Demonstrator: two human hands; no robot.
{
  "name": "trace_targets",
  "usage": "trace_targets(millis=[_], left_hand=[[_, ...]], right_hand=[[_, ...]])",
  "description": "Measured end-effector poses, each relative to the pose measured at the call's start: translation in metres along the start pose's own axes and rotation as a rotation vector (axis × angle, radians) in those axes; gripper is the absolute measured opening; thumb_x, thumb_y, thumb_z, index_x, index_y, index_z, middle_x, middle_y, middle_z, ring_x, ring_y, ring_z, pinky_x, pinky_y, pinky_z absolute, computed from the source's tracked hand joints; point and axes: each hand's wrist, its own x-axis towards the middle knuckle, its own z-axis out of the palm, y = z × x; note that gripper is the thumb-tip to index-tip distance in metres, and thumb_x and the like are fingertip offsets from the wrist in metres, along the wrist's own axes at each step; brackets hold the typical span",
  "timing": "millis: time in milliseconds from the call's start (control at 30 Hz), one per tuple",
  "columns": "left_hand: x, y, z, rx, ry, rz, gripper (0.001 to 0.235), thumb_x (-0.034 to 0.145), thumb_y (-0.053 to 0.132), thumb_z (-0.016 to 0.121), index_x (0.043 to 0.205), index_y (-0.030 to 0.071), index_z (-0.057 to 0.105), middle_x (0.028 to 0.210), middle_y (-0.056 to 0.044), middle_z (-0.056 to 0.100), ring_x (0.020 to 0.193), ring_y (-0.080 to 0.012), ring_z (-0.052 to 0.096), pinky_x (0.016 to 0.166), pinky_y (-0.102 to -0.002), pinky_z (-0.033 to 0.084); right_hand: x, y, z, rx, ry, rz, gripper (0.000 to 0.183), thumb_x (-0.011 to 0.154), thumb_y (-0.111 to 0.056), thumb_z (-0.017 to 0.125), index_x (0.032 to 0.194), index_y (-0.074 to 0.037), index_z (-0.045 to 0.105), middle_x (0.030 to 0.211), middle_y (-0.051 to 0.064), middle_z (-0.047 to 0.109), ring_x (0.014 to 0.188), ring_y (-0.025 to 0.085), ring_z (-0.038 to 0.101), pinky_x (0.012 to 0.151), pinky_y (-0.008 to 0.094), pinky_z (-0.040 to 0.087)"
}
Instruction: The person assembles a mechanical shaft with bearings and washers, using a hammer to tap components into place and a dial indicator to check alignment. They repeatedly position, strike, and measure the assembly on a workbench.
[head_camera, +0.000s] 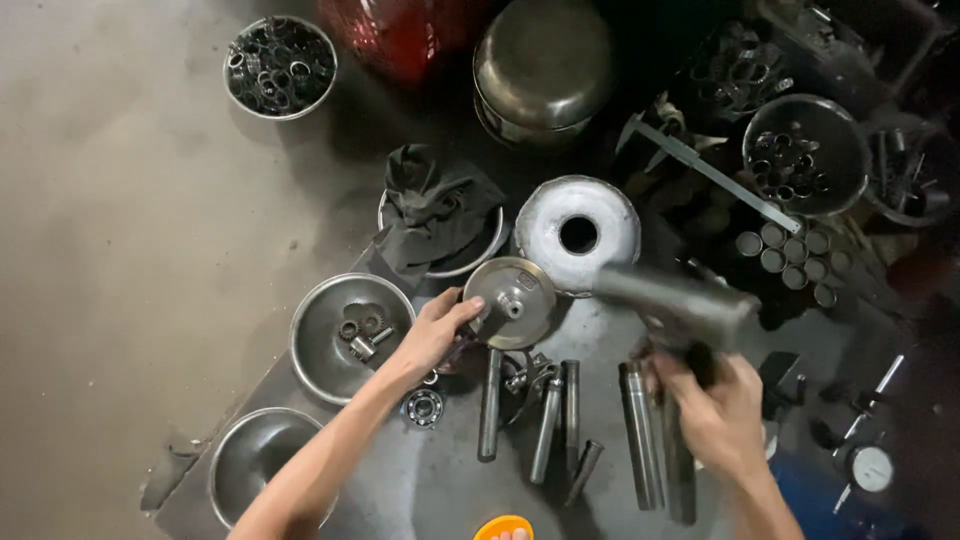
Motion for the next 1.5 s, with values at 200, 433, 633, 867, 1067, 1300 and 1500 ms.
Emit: trace_targets(millis=[200, 433, 633, 867, 1067, 1300, 1500], left_hand=[[-0.022, 0.061, 0.004, -0.095, -0.079, -0.189, 0.058, 0.095, 0.041, 0.063, 0.135, -0.001, 0.054, 0.078, -0.007, 0.061, 0.042, -0.0104, 0.046, 0.035, -0.027, 0.032], [-0.020, 0.071, 0.011, -0.126, -0.045, -0.256, 0.060, 0.092, 0.043, 0.064, 0.137, 0.004, 0.052, 0.073, -0.006, 0.060, 0.040, -0.0099, 0.046, 0.033, -0.025, 0.032], [-0.019, 0.082, 0.011, -0.095, -0.086, -0.259, 0.057, 0.095, 0.044, 0.064, 0.132, 0.001, 0.057, 0.073, -0.001, 0.059, 0.043, -0.0085, 0.045, 0.034, -0.025, 0.030], [-0.016, 0.085, 0.016, -0.029, -0.066, -0.243, 0.052, 0.094, 0.046, 0.062, 0.130, 0.008, 0.059, 0.067, -0.001, 0.057, 0.043, -0.0081, 0.046, 0.035, -0.025, 0.033], [-0.011, 0.084, 0.016, -0.085, -0.082, -0.254, 0.051, 0.095, 0.043, 0.063, 0.128, 0.003, 0.059, 0.066, -0.002, 0.054, 0.040, -0.0088, 0.042, 0.034, -0.025, 0.029], [-0.025, 0.076, 0.019, -0.149, -0.103, -0.229, 0.044, 0.095, 0.040, 0.061, 0.123, 0.006, 0.057, 0.070, -0.002, 0.059, 0.040, -0.0106, 0.043, 0.033, -0.025, 0.028], [-0.077, -0.018, -0.002, -0.463, 0.035, -0.400, 0.035, 0.101, 0.032, 0.054, 0.122, 0.005, 0.053, 0.062, -0.004, 0.047, 0.044, -0.0149, 0.047, 0.035, -0.028, 0.030]], right_hand=[[0.040, -0.043, 0.036, -0.139, -0.080, 0.052, 0.026, 0.095, -0.011, 0.062, 0.117, 0.002, 0.068, 0.083, 0.007, 0.072, 0.065, 0.011, 0.062, 0.052, 0.028, 0.052], [0.051, -0.069, 0.056, -0.321, -0.092, 0.035, 0.024, 0.095, -0.015, 0.067, 0.116, -0.004, 0.074, 0.072, 0.007, 0.071, 0.055, 0.011, 0.057, 0.048, 0.031, 0.048], [0.056, -0.052, 0.054, -0.412, -0.096, -0.186, 0.025, 0.100, -0.015, 0.062, 0.119, -0.002, 0.071, 0.079, 0.007, 0.075, 0.066, 0.011, 0.066, 0.058, 0.031, 0.053], [0.060, -0.082, 0.037, -0.439, -0.166, -0.047, 0.024, 0.096, -0.013, 0.061, 0.115, -0.003, 0.071, 0.081, 0.006, 0.077, 0.055, 0.012, 0.070, 0.046, 0.030, 0.054], [0.046, -0.114, 0.010, -0.307, -0.010, -0.262, 0.017, 0.103, -0.009, 0.058, 0.106, 0.004, 0.069, 0.082, 0.011, 0.072, 0.056, 0.010, 0.064, 0.049, 0.024, 0.049], [0.075, -0.053, 0.030, -0.337, -0.034, 0.012, 0.021, 0.098, -0.015, 0.065, 0.114, -0.003, 0.072, 0.070, 0.005, 0.069, 0.054, 0.012, 0.054, 0.048, 0.027, 0.044], [-0.002, 0.023, 0.013, -0.074, 0.328, 0.064, 0.015, 0.098, -0.009, 0.065, 0.107, 0.001, 0.071, 0.080, 0.002, 0.068, 0.068, 0.007, 0.058, 0.056, 0.027, 0.047]])
